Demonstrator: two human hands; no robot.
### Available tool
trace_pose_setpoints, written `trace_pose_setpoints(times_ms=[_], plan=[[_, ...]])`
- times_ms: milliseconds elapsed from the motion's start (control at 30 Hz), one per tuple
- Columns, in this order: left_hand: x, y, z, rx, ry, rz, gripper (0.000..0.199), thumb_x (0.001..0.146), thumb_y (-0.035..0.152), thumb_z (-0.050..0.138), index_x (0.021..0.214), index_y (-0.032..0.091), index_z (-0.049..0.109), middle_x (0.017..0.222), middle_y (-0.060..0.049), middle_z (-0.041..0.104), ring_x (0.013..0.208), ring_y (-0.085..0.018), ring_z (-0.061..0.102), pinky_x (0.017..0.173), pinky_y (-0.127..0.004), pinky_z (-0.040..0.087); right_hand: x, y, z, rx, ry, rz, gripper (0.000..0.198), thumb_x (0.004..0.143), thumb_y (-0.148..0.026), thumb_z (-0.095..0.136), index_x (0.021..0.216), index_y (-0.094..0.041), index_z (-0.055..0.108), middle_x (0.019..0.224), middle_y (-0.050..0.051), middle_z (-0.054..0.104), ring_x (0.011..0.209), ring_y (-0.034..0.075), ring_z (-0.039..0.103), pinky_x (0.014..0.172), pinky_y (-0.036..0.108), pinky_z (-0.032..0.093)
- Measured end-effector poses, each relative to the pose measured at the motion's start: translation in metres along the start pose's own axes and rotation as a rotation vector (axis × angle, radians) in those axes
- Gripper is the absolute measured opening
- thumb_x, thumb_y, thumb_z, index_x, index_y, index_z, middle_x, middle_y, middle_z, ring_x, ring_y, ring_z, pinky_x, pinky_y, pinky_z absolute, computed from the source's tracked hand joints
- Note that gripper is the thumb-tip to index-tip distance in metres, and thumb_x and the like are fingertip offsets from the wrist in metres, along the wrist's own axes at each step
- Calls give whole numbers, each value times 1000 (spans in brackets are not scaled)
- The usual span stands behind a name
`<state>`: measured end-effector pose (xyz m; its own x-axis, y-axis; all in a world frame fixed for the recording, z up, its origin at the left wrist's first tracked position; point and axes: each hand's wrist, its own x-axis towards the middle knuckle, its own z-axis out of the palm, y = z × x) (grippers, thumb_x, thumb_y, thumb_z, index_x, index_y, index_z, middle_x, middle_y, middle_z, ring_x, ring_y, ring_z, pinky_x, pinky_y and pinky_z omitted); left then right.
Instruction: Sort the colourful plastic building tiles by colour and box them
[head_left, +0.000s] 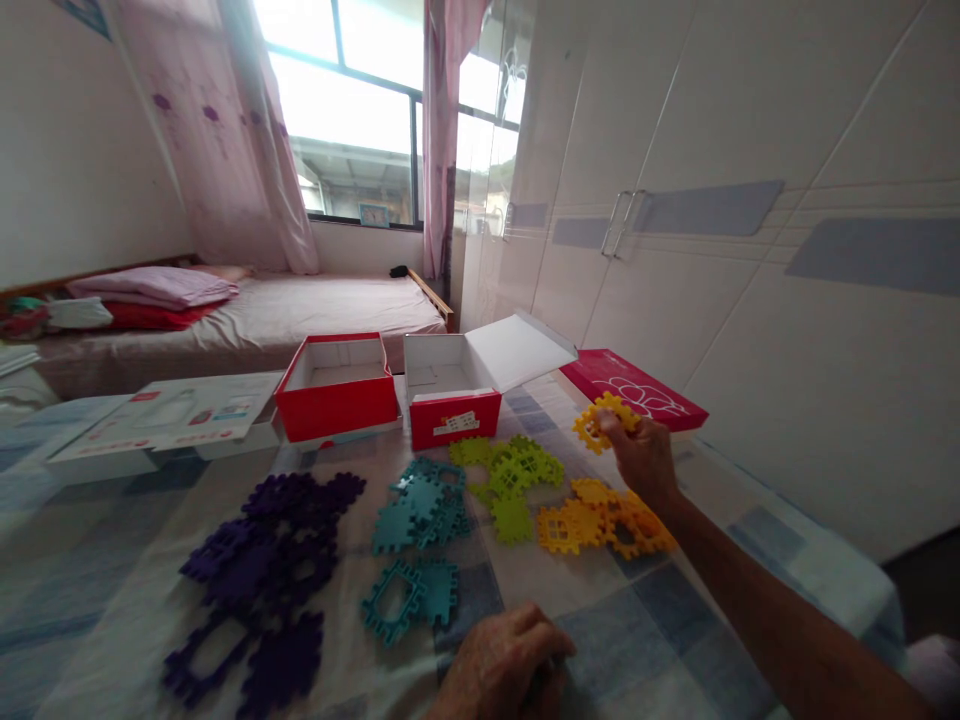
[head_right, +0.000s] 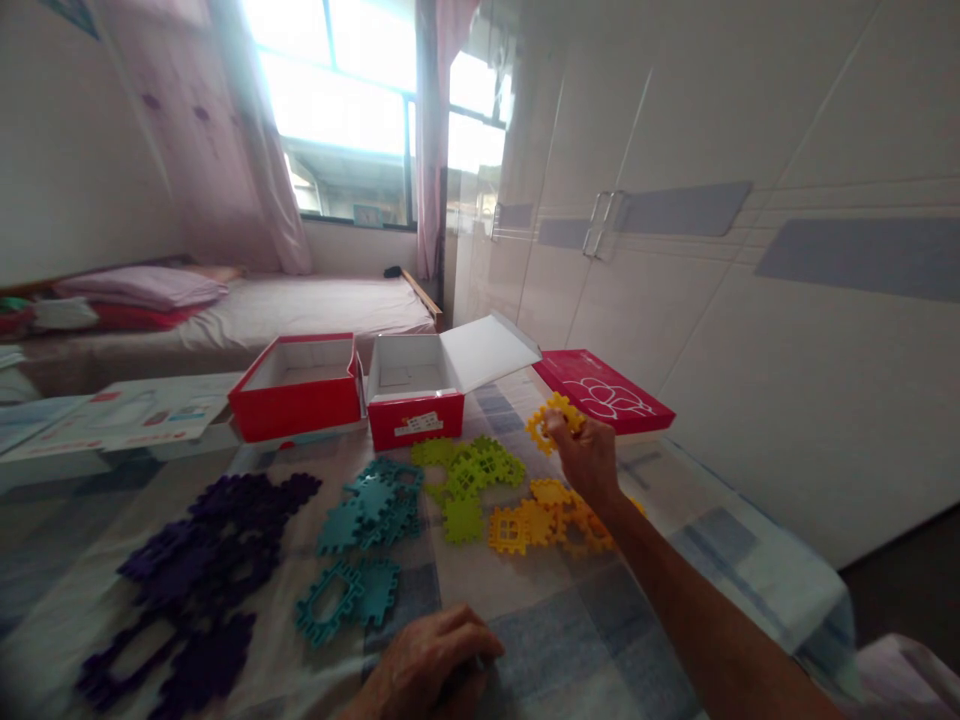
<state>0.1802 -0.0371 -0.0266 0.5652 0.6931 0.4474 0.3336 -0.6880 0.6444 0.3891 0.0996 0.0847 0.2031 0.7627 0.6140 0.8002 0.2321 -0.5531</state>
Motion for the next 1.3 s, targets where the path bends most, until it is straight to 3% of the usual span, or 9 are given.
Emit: trace_pose_setpoints(times_ms=[100,233,333,433,600,767,933,1100,1300], plan=[[0,-1,0,4,11,8,31,64,7,51,90,16,65,79,-7,67,68,-15,65,60,-19,47,34,-53,20,188,-33,-6,48,80,-53,45,50,-16,52,44,-2,45,44,10,43,45,22,29],[0,-4,1,15,5,28,31,64,7,52,91,16,66,78,-7,67,66,-14,65,59,-18,47,80,-110,74,301,-182,-9,42,82,-47,42,69,-14,65,62,4,62,58,13,56,54,23,39],[0,-9,4,29,-13,34,32,63,7,55,91,17,66,77,-6,67,64,-14,64,58,-17,46,99,-131,115,243,-325,-7,38,82,-45,44,76,-15,67,68,5,65,65,15,59,61,24,43],[-1,-13,6,49,-35,19,33,64,7,55,93,17,66,78,-6,67,65,-13,64,58,-17,46,102,-133,133,258,-401,-75,29,80,-41,52,81,-17,69,78,3,68,78,16,62,72,24,45],[0,-2,-2,23,-54,-12,31,65,7,52,92,17,65,80,-5,66,68,-13,63,61,-17,46,75,-100,91,277,-326,-131,37,86,-37,44,109,-16,63,117,8,60,106,17,56,92,28,41],[2,17,-14,-30,-43,-101,30,70,5,48,91,17,64,83,-5,66,74,-14,62,67,-19,46,12,-7,5,-2,-383,-282,44,85,-48,47,116,-19,59,120,9,58,113,22,52,98,38,37],[1,20,-13,-52,-54,-138,28,72,4,48,91,17,64,83,-5,65,74,-14,61,68,-20,45,-47,76,-36,-332,-564,-60,67,79,-62,46,133,-23,45,135,12,47,123,31,44,98,51,36],[0,18,-13,-49,-64,-137,29,72,2,48,92,18,63,84,-4,64,73,-13,60,68,-19,44,-67,72,-32,-359,-620,-172,79,70,-66,55,136,-24,42,135,13,45,123,31,42,100,50,33],[0,18,-14,-35,-53,-127,28,72,3,48,91,17,64,83,-5,64,74,-13,60,67,-19,44,-75,54,-25,-352,-600,-321,56,77,-53,55,124,-23,55,121,11,56,108,25,53,94,42,38]])
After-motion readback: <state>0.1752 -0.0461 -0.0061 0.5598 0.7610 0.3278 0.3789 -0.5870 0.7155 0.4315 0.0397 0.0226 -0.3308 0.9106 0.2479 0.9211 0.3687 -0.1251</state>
